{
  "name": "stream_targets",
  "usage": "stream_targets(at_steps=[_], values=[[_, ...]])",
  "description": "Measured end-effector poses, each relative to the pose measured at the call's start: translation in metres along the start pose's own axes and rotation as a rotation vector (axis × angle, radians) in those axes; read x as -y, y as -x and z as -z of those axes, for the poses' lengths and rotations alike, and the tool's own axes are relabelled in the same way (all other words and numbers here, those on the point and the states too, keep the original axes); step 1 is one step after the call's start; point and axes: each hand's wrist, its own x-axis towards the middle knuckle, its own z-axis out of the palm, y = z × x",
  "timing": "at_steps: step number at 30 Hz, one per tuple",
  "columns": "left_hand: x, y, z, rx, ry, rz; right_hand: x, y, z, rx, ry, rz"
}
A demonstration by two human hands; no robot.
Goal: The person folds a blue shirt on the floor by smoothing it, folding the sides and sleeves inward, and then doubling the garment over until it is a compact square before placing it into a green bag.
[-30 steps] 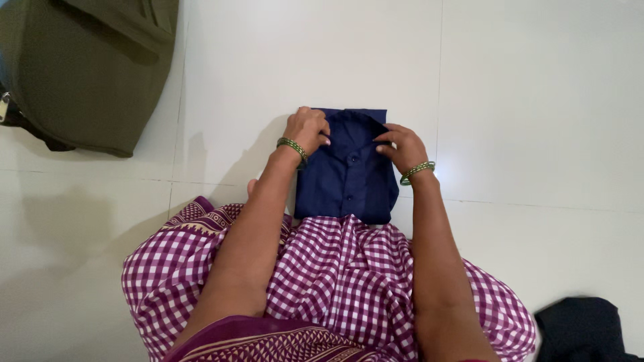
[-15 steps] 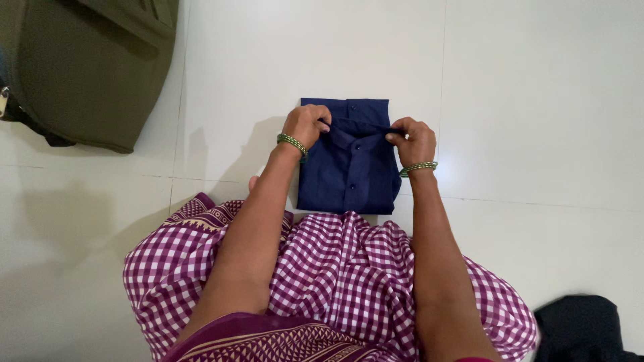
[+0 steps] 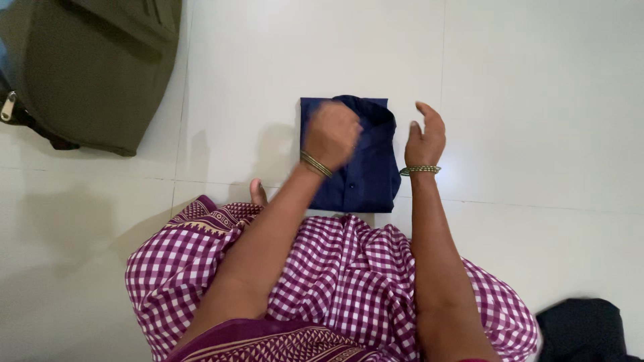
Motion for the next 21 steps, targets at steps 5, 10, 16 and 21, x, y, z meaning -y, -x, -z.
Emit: stream_targets(at_steps=[5,10,16,21], values=[[-0.053,0.044,-0.044,0.679,-0.015,-0.022,-0.013,0.009,-0.014,-0.049,-0.151,-0.225],[-0.042,0.055,-0.055,0.805,-0.095,0.082,-0.003,0.017,-0.015,-0.039,-0.083,-0.087],[-0.029,0.072,-0.064,0.654,0.006,0.132,0.006,0.054,-0.056,0.105,-0.261,-0.268],[-0.022,0.077,-0.07,0.653,0.215,0.351,0.002,0.09,-0.08,0.349,-0.261,0.043]])
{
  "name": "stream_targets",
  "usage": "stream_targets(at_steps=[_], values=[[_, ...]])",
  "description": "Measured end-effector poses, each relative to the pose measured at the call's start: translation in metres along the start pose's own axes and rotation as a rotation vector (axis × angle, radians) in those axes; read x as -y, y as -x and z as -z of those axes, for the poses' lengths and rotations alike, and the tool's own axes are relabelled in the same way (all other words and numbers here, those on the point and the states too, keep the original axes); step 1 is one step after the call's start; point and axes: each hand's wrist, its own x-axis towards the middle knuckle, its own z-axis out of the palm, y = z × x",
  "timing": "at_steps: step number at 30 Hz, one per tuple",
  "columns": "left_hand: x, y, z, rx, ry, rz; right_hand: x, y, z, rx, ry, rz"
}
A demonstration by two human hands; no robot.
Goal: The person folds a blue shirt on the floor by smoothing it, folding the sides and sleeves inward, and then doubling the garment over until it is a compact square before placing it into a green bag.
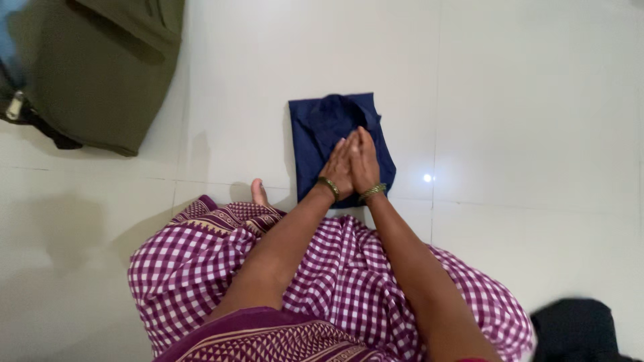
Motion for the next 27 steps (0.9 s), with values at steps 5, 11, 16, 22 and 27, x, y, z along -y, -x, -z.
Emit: stream_targets(at_steps=[5,11,16,22,27], values=[[-0.015,0.006,0.018,-0.004,-0.304,-0.039,-0.012,-0.003,-0.003,0.043,-0.076,-0.09],[-0.012,0.005,0.034,0.017,-0.183,-0.056,-0.006,-0.001,-0.002,0.034,-0.129,-0.074],[0.023,-0.007,0.039,-0.017,-0.08,-0.156,-0.006,-0.001,-0.001,0.043,-0.013,-0.004],[0.071,-0.007,0.076,-0.202,0.039,-0.036,-0.005,0.003,-0.002,0.039,0.081,0.022],[0.052,-0.007,0.066,-0.646,-0.013,-0.009,-0.011,0.005,-0.005,0.046,0.131,-0.027]])
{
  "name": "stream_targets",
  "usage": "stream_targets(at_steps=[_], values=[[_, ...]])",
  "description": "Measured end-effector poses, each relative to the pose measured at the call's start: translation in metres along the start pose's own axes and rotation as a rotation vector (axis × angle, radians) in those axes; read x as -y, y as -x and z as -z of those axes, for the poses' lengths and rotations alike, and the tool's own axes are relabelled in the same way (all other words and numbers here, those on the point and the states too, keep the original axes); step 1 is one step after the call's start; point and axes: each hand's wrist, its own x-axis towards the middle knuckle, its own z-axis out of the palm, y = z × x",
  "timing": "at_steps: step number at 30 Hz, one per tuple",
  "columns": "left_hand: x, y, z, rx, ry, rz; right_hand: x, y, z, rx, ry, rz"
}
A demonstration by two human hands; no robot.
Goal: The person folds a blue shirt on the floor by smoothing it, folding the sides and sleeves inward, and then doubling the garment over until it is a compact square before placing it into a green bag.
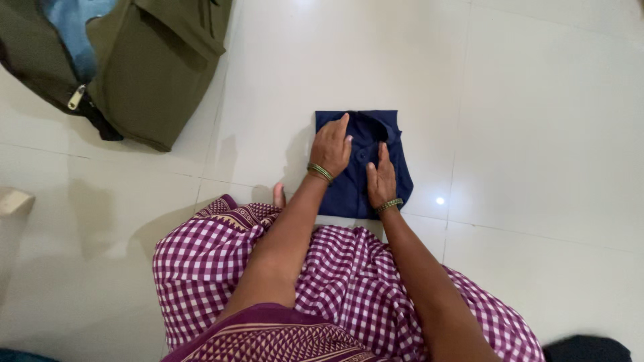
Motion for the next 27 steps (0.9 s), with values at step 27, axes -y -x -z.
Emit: stream_targets(at_steps=[27], values=[[-0.04,0.095,-0.016,0.358,-0.27,0.012,0.015,0.045,-0.009,0.123,0.555,-0.29]])
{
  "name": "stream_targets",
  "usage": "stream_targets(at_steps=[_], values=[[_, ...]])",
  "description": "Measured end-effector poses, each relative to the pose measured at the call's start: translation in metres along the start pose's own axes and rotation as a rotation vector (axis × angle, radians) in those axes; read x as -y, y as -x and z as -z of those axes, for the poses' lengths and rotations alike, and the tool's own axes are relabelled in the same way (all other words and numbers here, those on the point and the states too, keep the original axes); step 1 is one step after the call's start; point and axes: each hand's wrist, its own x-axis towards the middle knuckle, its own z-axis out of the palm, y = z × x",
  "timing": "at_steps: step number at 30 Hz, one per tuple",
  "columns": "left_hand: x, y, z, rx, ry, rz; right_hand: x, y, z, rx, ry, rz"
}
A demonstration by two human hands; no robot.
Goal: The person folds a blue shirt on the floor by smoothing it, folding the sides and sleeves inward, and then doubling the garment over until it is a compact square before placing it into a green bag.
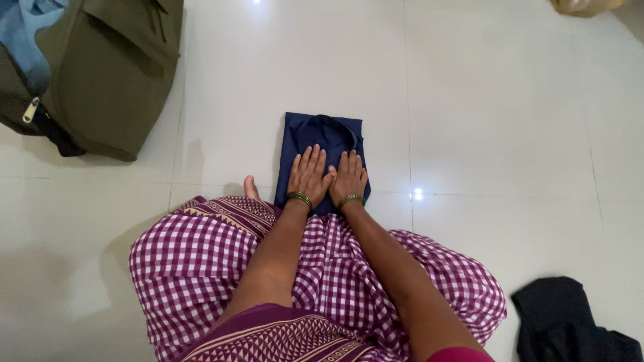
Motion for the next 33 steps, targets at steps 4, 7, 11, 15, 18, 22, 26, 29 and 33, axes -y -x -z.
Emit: stream_targets(at_steps=[4,7,11,15,18,22,26,29,33], values=[[-0.001,0.001,0.007,0.002,-0.04,-0.021,0.001,-0.011,0.02,0.028,-0.076,-0.084],[-0.006,0.003,0.013,0.027,-0.052,-0.018,-0.007,-0.027,0.027,0.006,-0.009,-0.08],[-0.01,0.0,0.021,0.052,-0.048,-0.008,-0.032,-0.055,0.024,-0.007,0.002,-0.06],[-0.013,0.001,0.023,0.081,-0.044,-0.001,-0.059,-0.075,0.012,-0.103,-0.025,-0.088],[-0.011,-0.001,0.021,0.079,-0.045,-0.007,-0.069,-0.088,0.013,-0.367,-0.31,-0.209],[-0.008,-0.001,0.016,0.106,-0.122,-0.009,-0.028,-0.055,0.019,-0.54,-0.792,0.049],[-0.005,-0.006,0.013,0.171,-0.248,-0.073,0.042,-0.022,0.032,0.283,0.013,0.631],[-0.006,-0.005,0.02,0.216,-0.213,-0.061,0.037,-0.029,0.043,0.185,-0.16,0.653],[-0.011,-0.01,0.028,0.231,-0.118,0.01,0.03,-0.042,0.032,0.219,-0.093,0.697]])
